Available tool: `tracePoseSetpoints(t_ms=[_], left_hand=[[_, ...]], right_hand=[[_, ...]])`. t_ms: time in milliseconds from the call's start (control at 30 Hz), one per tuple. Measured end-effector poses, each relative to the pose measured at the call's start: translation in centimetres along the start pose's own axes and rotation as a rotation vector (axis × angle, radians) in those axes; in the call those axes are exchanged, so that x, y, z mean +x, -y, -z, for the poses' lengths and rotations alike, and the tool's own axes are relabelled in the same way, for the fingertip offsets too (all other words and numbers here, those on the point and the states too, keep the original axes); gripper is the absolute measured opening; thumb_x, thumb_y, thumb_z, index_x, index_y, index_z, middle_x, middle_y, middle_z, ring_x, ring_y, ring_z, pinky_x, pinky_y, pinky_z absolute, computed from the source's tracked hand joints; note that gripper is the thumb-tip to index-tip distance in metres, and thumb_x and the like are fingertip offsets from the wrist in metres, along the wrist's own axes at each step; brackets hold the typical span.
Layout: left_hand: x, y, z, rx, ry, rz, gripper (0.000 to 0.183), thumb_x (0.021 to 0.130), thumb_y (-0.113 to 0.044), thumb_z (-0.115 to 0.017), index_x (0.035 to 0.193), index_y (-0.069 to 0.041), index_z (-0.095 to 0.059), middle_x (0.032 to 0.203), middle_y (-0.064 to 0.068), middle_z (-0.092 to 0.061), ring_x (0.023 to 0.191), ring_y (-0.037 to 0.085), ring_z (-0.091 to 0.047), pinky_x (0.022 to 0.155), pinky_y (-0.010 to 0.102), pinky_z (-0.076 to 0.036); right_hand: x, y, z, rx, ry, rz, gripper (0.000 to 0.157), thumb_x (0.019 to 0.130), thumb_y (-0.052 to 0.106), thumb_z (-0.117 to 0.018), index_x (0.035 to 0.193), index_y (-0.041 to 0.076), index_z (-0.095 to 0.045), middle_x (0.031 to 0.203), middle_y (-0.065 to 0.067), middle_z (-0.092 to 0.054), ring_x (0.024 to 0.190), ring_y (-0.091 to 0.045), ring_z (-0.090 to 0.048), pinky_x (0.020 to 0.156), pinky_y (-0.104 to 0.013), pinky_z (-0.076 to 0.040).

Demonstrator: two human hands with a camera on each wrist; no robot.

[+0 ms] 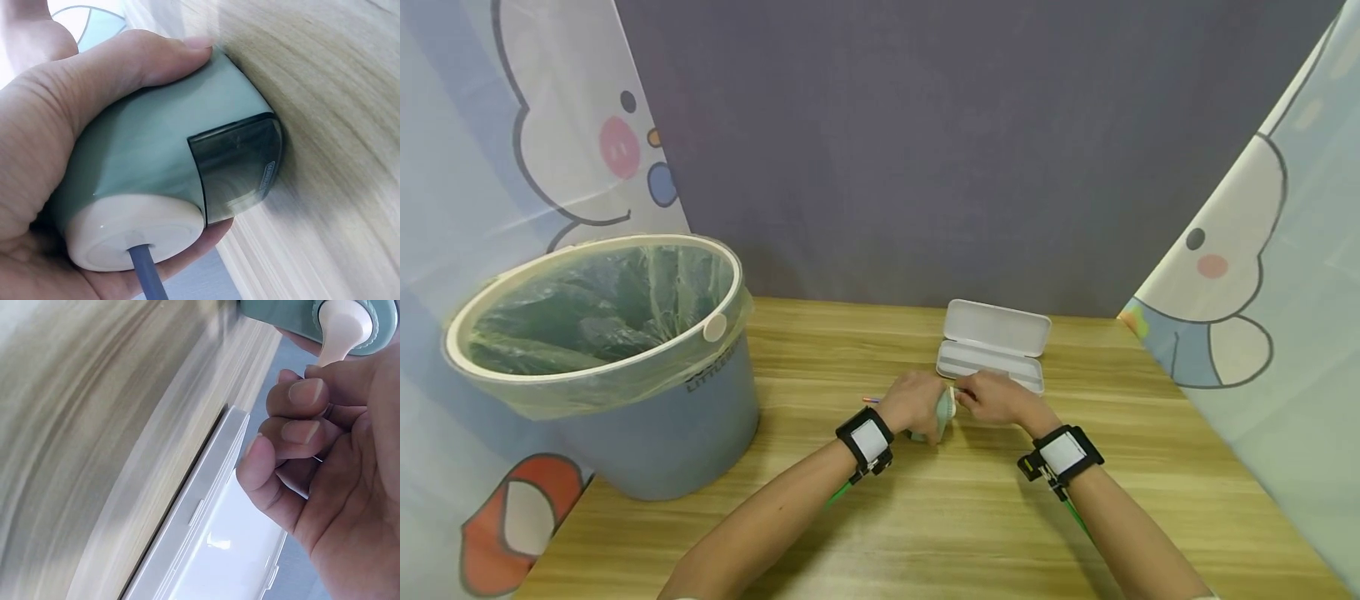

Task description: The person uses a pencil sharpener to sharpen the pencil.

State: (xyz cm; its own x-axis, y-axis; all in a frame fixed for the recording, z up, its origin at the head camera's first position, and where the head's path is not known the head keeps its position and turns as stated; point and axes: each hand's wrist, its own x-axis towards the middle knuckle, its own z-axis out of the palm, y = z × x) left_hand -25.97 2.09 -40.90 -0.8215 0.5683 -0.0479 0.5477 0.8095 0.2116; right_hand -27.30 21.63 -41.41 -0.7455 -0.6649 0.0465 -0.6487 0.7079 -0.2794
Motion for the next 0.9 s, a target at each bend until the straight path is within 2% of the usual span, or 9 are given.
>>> tracePoseSetpoints(t_ms=[233,600,733,900], left_hand=[[0.2,-0.1,0.2,0.018,-0.003,-0.006,0.045,0.058,-0.035,-0.101,0.085,-0.018,-0.069,0.078,-0.006,-0.065,0.068,0.010,-0.057,0.057,0.022,-0.048],[0.2,-0.2,-0.2,0.028,0.015,0.000,0.043,0.059,-0.036,-0.101,0.082,-0.018,-0.069,0.077,-0.007,-0.066,0.065,0.010,-0.057,0.058,0.022,-0.048],[0.2,-0.1,-0.1,0.008,0.004,0.009,0.041,0.058,-0.034,-0.101,0.079,-0.017,-0.070,0.077,-0.006,-0.066,0.066,0.010,-0.057,0.057,0.022,-0.048],[0.1,-0.2,0.0,-0.020,0.011,0.027,0.041,0.058,-0.032,-0.101,0.079,-0.017,-0.069,0.076,-0.005,-0.064,0.065,0.010,-0.057,0.055,0.022,-0.048]], right_hand=[[0.1,-0.1,0.0,0.005,0.023,-0.014,0.032,0.104,0.013,-0.055,0.073,0.018,-0.049,0.062,0.010,-0.038,0.053,-0.001,-0.035,0.053,-0.019,-0.030],[-0.1,-0.1,-1.6,-0.029,0.041,0.002,0.026,0.098,0.005,-0.055,0.074,0.016,-0.053,0.065,0.009,-0.041,0.057,-0.002,-0.038,0.054,-0.020,-0.033],[-0.4,0.2,-2.2,0.022,0.089,0.016,0.025,0.097,0.004,-0.055,0.074,0.014,-0.057,0.065,0.011,-0.040,0.057,-0.001,-0.038,0.053,-0.019,-0.033],[-1.3,0.6,-2.8,0.120,0.140,-0.005,0.025,0.102,0.011,-0.054,0.079,0.014,-0.062,0.067,0.012,-0.044,0.058,0.000,-0.041,0.055,-0.020,-0.036]])
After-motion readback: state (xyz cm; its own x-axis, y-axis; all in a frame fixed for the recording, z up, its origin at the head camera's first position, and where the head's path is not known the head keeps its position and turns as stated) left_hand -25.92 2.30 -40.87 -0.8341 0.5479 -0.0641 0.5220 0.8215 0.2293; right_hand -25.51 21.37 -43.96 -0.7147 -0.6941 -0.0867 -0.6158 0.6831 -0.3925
